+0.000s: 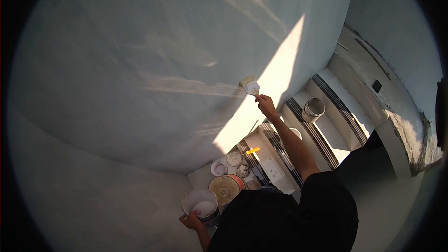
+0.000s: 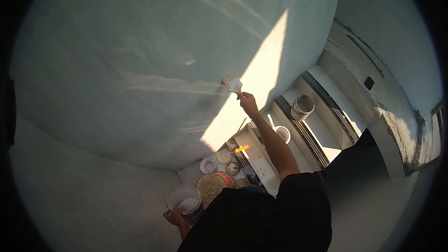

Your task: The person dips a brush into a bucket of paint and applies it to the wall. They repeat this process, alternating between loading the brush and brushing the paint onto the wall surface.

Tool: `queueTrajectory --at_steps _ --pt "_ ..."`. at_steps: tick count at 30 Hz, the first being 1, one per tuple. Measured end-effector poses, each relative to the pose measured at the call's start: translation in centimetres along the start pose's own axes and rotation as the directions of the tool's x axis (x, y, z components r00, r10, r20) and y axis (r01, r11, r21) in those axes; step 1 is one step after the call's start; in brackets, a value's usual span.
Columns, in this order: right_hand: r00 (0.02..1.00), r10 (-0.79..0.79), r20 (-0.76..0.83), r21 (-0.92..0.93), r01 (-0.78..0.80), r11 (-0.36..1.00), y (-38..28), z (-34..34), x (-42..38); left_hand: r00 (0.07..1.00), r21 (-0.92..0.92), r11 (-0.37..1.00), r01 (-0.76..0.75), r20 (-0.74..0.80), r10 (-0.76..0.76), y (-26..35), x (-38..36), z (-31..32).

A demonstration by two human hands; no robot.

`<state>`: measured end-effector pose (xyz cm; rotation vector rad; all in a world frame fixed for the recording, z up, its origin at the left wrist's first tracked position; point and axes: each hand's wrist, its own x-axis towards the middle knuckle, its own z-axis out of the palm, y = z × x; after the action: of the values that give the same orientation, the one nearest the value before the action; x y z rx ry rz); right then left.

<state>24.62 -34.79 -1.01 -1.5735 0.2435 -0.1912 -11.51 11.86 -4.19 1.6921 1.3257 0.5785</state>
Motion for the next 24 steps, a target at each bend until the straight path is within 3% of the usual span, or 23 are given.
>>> queueTrajectory --at_steps 2,4,7,8,10,11,13,15,19,21,22,24 --pt "0.998 0.066 0.005 -0.034 -0.066 0.997 5.0 -0.3 -0.9 1.0 -0.014 1.0 0.008 0.024 -0.007 1.0 -0.6 -0.3" --pt "0.981 0.194 -0.011 -0.066 -0.194 0.979 4.9 -0.5 -2.3 0.997 -0.077 0.995 0.056 0.06 -0.051 1.5 -0.6 -0.6" --pt "0.957 0.29 0.013 -0.092 -0.287 0.953 3.6 0.3 -2.4 0.996 0.055 0.995 -0.086 -0.014 0.087 -0.7 1.0 -0.6" --pt "0.951 0.309 0.017 -0.098 -0.306 0.947 3.1 0.2 -1.8 0.999 -0.065 0.997 -0.05 0.004 0.05 -1.2 1.2 -0.1" --pt "0.951 0.308 0.016 -0.048 -0.307 0.951 -0.6 0.8 -0.1 0.998 -0.286 0.958 0.036 0.052 -0.022 -1.8 1.3 -0.1" --pt "0.955 0.297 0.029 0.049 -0.298 0.953 -3.7 1.0 0.3 0.999 -0.247 0.969 0.026 0.035 -0.018 -1.6 0.8 -0.4" --pt "0.974 0.224 0.042 -0.012 -0.223 0.975 -10.3 0.9 0.6 1.0 -0.18 0.984 0.0 0.008 0.002 0.2 0.0 -0.3" --pt "0.973 0.221 0.063 -0.018 -0.22 0.975 -16.7 0.1 -0.2 0.999 -0.104 0.994 -0.042 -0.009 0.041 -2.6 2.1 0.2" --pt "0.994 0.015 0.104 0.088 -0.024 0.996 -28.7 -1.4 -2.7 0.999 -0.067 0.998 0.008 0.037 -0.005 -0.9 0.9 0.7" --pt "0.979 -0.185 0.081 0.178 0.168 0.97 -35.2 -1.8 -4.0 0.996 -0.058 0.998 0.021 0.087 -0.016 1.6 -0.7 0.4" --pt "0.924 -0.374 0.072 0.224 0.351 0.909 -37.9 -1.9 -4.2 0.994 -0.055 0.998 0.029 0.109 -0.023 2.1 -1.1 0.4" --pt "0.843 -0.535 0.047 0.225 0.513 0.828 -43.0 -2.2 -4.1 0.992 -0.145 0.989 0.038 0.122 -0.02 2.0 -0.9 0.8"
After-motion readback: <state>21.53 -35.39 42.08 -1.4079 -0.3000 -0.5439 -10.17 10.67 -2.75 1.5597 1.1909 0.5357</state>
